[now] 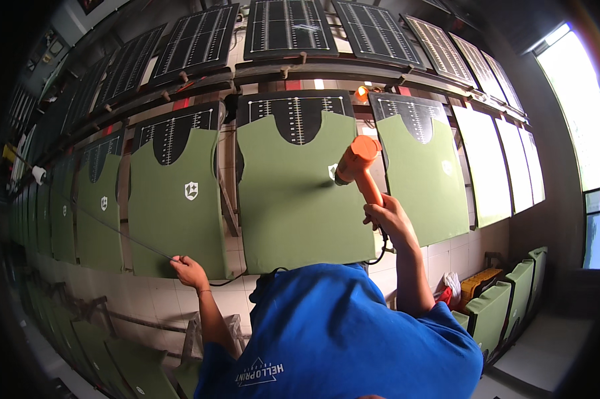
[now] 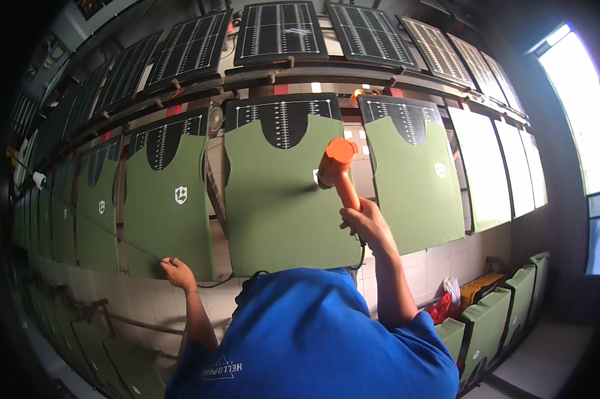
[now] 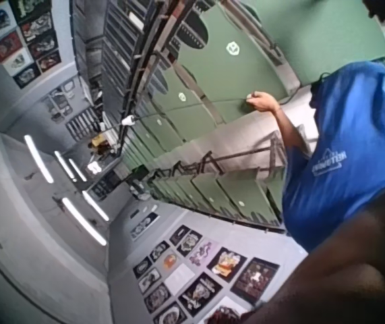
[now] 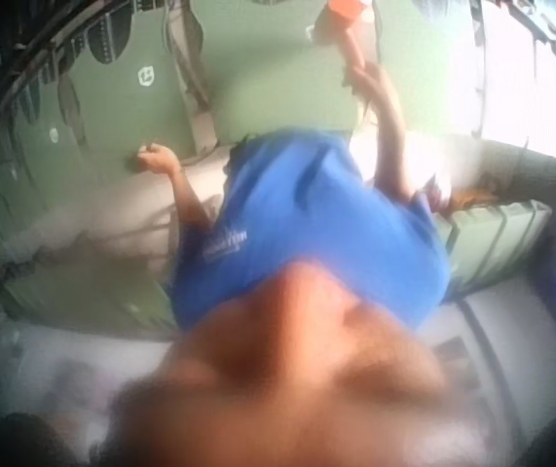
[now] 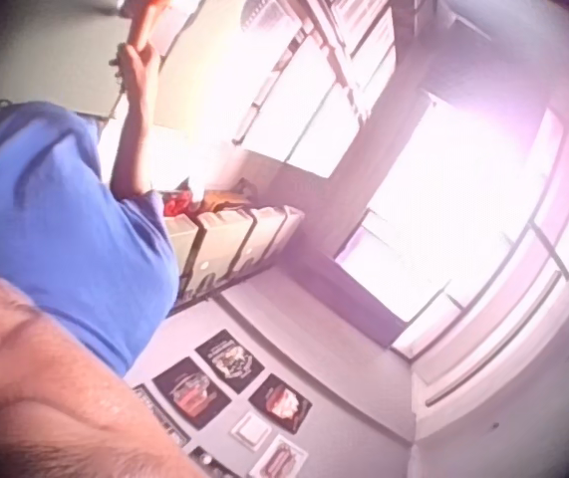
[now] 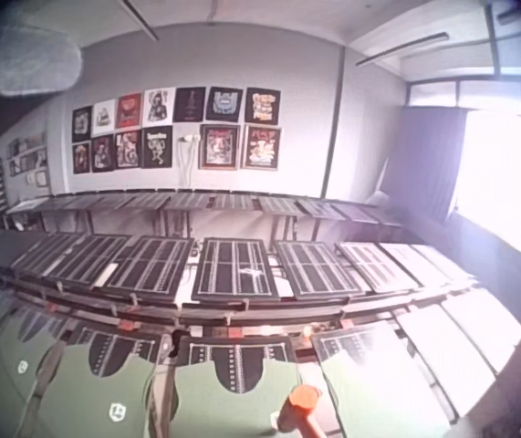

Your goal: The person uses a squeegee to spread white ink across a screen printing frame positioned over a green t-shirt. After removing the frame, the person uses a heat gun to dry the printed design on the shirt.

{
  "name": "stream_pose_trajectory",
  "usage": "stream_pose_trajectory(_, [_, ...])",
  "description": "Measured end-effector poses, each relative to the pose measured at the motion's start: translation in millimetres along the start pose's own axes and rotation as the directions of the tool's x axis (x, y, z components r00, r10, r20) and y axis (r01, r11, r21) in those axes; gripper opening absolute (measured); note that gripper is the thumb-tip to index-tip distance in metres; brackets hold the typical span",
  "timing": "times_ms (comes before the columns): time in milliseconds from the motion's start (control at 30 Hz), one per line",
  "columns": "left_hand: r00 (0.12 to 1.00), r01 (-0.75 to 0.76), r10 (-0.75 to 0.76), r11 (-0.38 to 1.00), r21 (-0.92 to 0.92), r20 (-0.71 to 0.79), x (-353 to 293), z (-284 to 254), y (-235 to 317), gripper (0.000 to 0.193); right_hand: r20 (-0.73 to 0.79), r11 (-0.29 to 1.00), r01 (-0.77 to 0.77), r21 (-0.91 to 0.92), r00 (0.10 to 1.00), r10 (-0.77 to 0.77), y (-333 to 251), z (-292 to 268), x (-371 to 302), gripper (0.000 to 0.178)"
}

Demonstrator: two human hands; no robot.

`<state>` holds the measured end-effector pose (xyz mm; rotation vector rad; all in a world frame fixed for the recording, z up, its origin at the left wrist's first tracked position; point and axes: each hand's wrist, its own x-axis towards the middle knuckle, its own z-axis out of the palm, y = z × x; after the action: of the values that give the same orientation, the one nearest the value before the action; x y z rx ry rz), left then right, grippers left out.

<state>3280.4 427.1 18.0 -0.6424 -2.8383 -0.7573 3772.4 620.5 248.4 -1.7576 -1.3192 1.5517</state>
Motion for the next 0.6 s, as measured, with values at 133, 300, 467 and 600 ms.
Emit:
stream_pose_trajectory(133, [1.0,0.014,-0.014,1.0,0.028,-0.003,-1.1,3.0,4.4,0.032,-0.063,0.995,0.101,0.026,0.993,-0.099,1.2,2.4,-0.2,0.028])
stream_pose_trajectory(300, [1.0,0.007,-0.008,0.988,-0.152,-0.009,-3.4,9.4,-3.1,0.035,0.086,0.988,0.036,0.148,0.995,-0.049,6.6,-58.0,-9.3,0.024])
stream_pose_trajectory(467, [0.998,0.062,-0.067,0.959,-0.278,-0.007,-26.4,-10.5,-20.6,0.03,-0.013,0.983,0.029,0.179,1.0,-0.027,42.8,-150.3,-10.0,0.026])
stream_pose_trajectory(600, [0.976,-0.091,0.04,0.968,-0.234,-0.213,-81.6,-48.5,24.9,0.029,-0.116,0.964,0.057,0.258,0.993,-0.028,90.3,-260.1,-1.6,0.028])
